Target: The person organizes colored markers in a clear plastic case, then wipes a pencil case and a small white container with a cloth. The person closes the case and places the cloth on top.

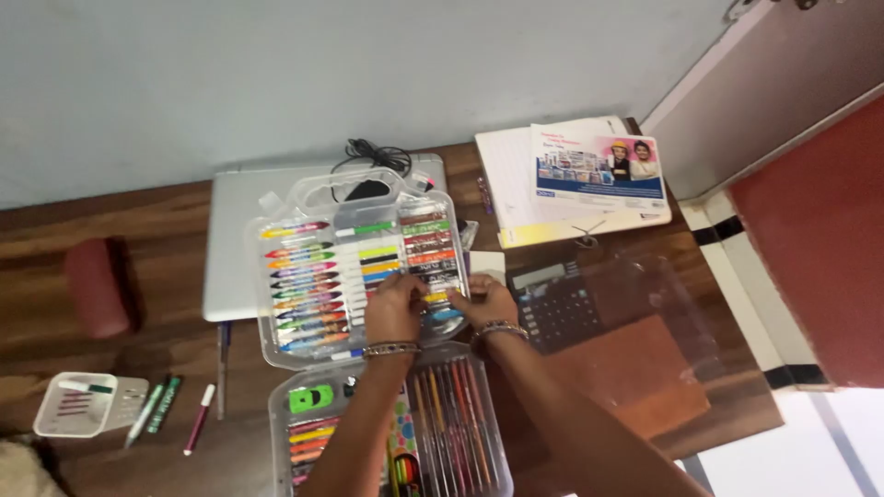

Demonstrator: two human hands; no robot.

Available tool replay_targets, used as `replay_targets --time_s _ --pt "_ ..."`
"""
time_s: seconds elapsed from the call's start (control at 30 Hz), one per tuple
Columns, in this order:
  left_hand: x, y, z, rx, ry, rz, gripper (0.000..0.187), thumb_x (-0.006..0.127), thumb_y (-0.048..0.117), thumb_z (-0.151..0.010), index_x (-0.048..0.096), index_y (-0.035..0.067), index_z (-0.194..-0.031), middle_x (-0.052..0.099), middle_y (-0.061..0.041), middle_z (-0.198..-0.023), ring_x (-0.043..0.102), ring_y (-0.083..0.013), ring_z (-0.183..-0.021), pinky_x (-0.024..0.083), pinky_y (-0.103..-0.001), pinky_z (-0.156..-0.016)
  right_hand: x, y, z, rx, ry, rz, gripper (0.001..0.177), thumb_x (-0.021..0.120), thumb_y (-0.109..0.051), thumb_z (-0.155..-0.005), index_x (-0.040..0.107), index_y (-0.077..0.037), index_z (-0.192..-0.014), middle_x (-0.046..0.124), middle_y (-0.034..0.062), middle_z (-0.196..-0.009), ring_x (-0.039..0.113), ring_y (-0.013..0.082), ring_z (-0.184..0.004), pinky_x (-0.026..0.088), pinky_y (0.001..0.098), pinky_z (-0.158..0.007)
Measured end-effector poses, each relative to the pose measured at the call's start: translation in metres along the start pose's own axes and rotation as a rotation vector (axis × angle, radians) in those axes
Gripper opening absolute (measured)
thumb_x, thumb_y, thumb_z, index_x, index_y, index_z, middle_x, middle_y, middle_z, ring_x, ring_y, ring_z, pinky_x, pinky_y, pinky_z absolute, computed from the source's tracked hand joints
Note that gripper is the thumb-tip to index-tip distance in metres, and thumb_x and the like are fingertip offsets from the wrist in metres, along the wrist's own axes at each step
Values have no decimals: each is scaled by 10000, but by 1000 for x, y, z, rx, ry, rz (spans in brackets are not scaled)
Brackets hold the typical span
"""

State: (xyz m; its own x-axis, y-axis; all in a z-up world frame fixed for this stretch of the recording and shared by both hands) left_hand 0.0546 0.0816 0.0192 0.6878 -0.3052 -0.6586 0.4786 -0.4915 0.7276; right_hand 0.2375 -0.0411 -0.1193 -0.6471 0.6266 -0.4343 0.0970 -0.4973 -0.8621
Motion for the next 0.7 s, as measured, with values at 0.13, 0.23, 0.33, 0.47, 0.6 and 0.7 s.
replay_targets --time_s 0.13,0.23,0.33,0.47,0.6,0.7 --pt "-13 11 7 27 -16 41 191 775 10 -764 745 123 -914 746 -76 -944 721 -286 -847 575 -415 -734 -12 -25 19 11 56 54 576 896 -362 -737 685 -51 -1174 779 105 -1067 741 192 -989 576 338 -886" --pt "-36 16 19 86 43 76 170 790 49 -773 747 117 -922 753 -75 -928 718 -287 -857 572 -411 -729 -24 -62 46 -108 200 84 611 894 -362 -728 645 -74 -1205 753 112 -1047 729 229 -956 566 368 -864" --pt "-62 6 33 77 80 75 179 803 86 -763 749 110 -932 754 -79 -932 717 -295 -861 570 -409 -731 -32 -106 81 -252 378 272 644 895 -317 -680 632 -88 -1221 683 138 -1142 657 322 -1013 531 428 -899" --pt "-94 -26 57 -86 117 28 153 802 122 -792 746 134 -933 750 -72 -924 724 -286 -845 572 -408 -743 -17 -159 127 -497 397 428 624 853 -248 -712 605 -116 -1268 609 150 -1275 543 382 -1178 445 492 -987" --pt "-136 -74 88 -255 151 47 217 769 97 -786 781 218 -966 739 -66 -967 733 -276 -834 575 -416 -746 32 -192 159 -652 188 413 577 806 -224 -753 588 -135 -1280 613 144 -1272 548 380 -1172 444 498 -1002" --pt "-175 -103 111 -314 273 -116 167 764 100 -790 772 188 -932 732 -82 -935 698 -322 -915 554 -453 -761 75 -207 176 -677 32 425 549 788 -236 -777 595 -146 -1282 623 119 -1220 562 353 -1148 456 492 -998"
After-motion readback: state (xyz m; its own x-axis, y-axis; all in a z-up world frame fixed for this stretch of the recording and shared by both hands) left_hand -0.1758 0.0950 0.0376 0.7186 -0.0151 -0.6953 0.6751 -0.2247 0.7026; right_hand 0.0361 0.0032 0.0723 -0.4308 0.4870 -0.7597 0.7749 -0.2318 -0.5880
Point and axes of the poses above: each hand's wrist, its own z-axis away from the middle knuckle, its own x-axis out of the palm, y = z × x, the point moved 10 cm from there along -z, towards the middle knuckle
